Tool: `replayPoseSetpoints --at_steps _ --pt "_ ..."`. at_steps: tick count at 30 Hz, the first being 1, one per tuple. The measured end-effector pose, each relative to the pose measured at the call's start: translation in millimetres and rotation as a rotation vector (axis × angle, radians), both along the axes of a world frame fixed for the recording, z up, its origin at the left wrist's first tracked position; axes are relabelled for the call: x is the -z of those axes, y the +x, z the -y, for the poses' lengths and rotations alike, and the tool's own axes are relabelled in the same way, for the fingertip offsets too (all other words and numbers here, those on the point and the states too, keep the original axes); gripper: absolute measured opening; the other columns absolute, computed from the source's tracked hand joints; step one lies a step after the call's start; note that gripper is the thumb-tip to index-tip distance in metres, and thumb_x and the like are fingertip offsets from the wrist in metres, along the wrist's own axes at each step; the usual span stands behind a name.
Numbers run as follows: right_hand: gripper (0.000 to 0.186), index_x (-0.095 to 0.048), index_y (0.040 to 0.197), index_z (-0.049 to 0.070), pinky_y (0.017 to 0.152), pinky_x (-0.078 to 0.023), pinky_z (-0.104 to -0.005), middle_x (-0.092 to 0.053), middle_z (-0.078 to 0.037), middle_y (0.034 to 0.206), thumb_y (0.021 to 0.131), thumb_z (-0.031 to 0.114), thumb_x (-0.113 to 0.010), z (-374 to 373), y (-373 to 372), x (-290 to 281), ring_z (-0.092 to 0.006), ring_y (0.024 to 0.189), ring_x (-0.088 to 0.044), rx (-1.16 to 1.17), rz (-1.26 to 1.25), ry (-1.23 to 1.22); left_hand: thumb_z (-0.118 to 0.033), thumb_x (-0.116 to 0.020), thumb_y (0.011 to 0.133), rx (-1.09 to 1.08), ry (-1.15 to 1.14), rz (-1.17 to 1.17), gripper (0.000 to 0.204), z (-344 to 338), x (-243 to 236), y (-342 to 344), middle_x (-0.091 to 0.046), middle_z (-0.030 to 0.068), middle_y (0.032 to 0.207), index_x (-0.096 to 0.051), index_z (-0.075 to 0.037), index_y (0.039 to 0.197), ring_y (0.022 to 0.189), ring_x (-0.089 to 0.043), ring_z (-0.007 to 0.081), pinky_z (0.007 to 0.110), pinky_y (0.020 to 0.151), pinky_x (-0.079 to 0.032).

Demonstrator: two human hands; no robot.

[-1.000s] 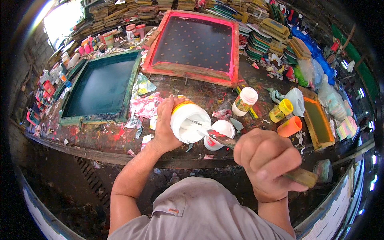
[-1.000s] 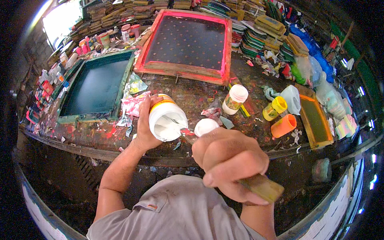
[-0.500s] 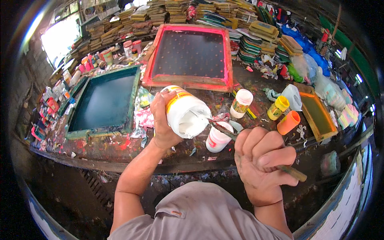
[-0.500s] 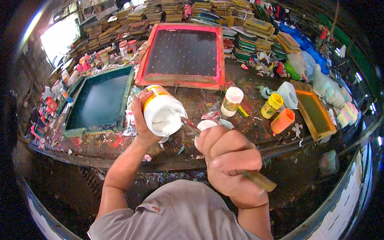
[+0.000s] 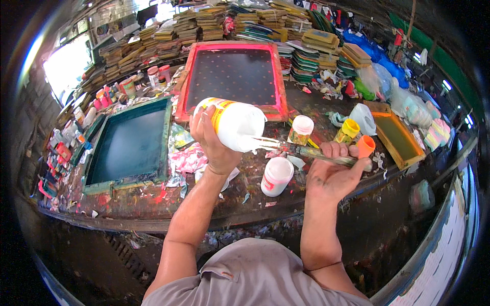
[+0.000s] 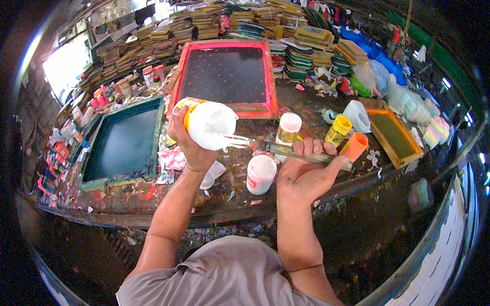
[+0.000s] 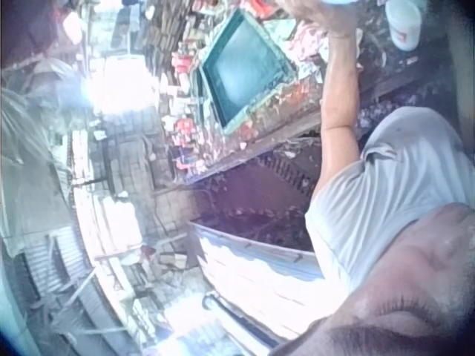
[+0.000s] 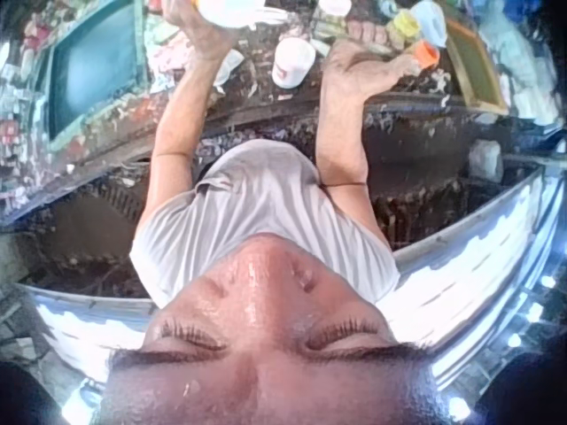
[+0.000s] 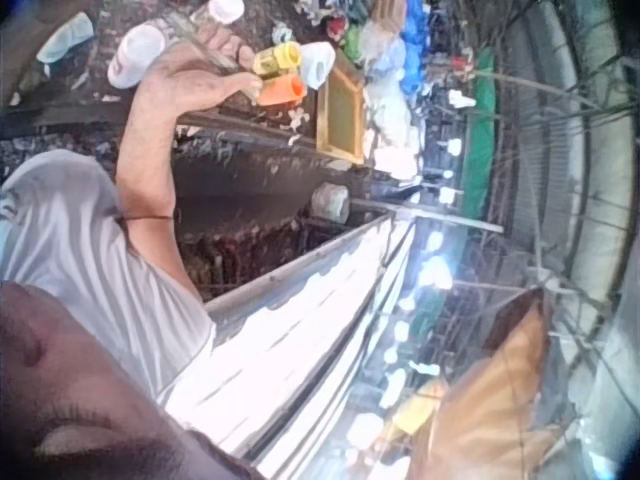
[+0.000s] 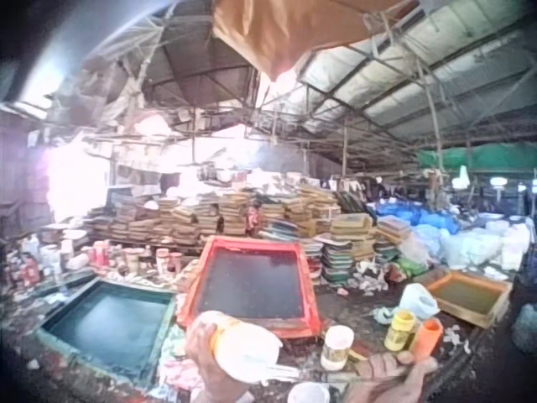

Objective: The person cleans a squeegee in a water basin, wipes it with a cloth, and then mixes white and pink paint in a container using a stick. They pour additional white paint into the mixture and continue stirring to blend the colors.

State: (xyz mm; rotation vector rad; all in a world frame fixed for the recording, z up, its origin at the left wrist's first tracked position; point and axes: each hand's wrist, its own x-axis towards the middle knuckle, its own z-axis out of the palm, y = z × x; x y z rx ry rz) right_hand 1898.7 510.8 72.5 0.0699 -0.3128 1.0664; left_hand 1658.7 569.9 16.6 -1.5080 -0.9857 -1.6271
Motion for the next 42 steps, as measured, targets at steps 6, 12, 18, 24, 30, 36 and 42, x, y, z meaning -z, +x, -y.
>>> replayPoseSetpoints --at_steps 6,12,18,24,30,36,42 --pt "0.055 -0.048 0.093 0.010 0.073 -0.050 -0.0389 -0.048 -0.005 0.082 0.118 0.059 -0.044 -20.5 34.2 41.0 -0.0217 0.075 -0.049 -0.203 -0.410 -0.333 -0.019 -0.100 0.078 0.010 -0.077 0.075 0.126 -11.3 12.2 4.3 -0.053 0.0257 0.154 -0.018 0.009 0.171 0.140 -0.044 0.0427 0.057 0.120 -0.032" --pt "0.058 -0.046 0.087 0.009 0.071 -0.053 -0.0410 -0.046 -0.005 0.076 0.119 0.058 -0.039 -34.3 65.5 54.4 -0.0227 0.069 -0.049 -0.081 -0.422 -0.362 -0.016 -0.099 0.077 0.011 -0.119 0.099 0.128 -26.4 32.1 7.9 -0.056 0.0242 0.155 -0.017 0.009 0.172 0.135 -0.048 0.0427 0.057 0.118 -0.032" --pt "0.062 -0.048 0.087 0.009 0.074 -0.053 -0.0408 -0.048 -0.005 0.077 0.119 0.060 -0.037 -38.1 113.8 42.2 -0.0226 0.070 -0.050 -0.002 -0.329 -0.263 -0.017 -0.101 0.076 -0.026 -0.179 0.030 0.128 -27.0 49.3 10.8 -0.058 0.0221 0.154 -0.020 0.007 0.172 0.143 -0.046 0.0428 0.057 0.123 -0.031" --pt "0.064 -0.051 0.088 0.008 0.075 -0.048 -0.0393 -0.047 -0.005 0.079 0.116 0.065 -0.042 -26.7 148.7 11.5 -0.0226 0.074 -0.048 0.045 -0.066 -0.093 -0.014 -0.091 0.080 -0.022 -0.303 0.005 0.098 -32.6 66.2 4.8 -0.059 0.0186 0.152 -0.042 0.005 0.162 0.148 -0.049 0.0409 0.060 0.125 -0.028" --pt "0.054 -0.056 0.092 0.006 0.077 -0.045 -0.0354 -0.045 -0.004 0.085 0.112 0.056 -0.059 -28.1 154.1 -9.4 -0.0198 0.081 -0.045 -0.020 0.176 0.166 -0.007 -0.093 0.076 0.111 -0.336 -0.005 0.110 -27.2 71.5 6.5 -0.062 0.0197 0.151 -0.033 0.006 0.168 0.142 -0.052 0.0425 0.058 0.122 -0.033" --pt "0.062 -0.059 0.094 0.008 0.069 -0.044 -0.0354 -0.048 -0.003 0.085 0.112 0.067 -0.051 -25.1 108.8 -37.0 -0.0192 0.079 -0.046 -0.102 0.333 0.323 -0.014 -0.104 0.070 0.228 -0.398 -0.107 0.139 -17.0 56.7 17.1 -0.061 0.0215 0.152 -0.016 0.003 0.176 0.138 -0.056 0.0403 0.053 0.120 -0.040" --pt "0.072 -0.057 0.094 0.011 0.056 -0.046 -0.0365 -0.047 -0.001 0.076 0.110 0.079 -0.041 -19.1 44.4 -42.7 -0.0184 0.064 -0.045 -0.267 0.686 0.601 -0.023 -0.107 0.069 0.400 -0.425 -0.106 0.143 -10.5 40.1 32.6 -0.062 0.0217 0.152 -0.014 0.005 0.175 0.139 -0.056 0.0418 0.055 0.120 -0.040"
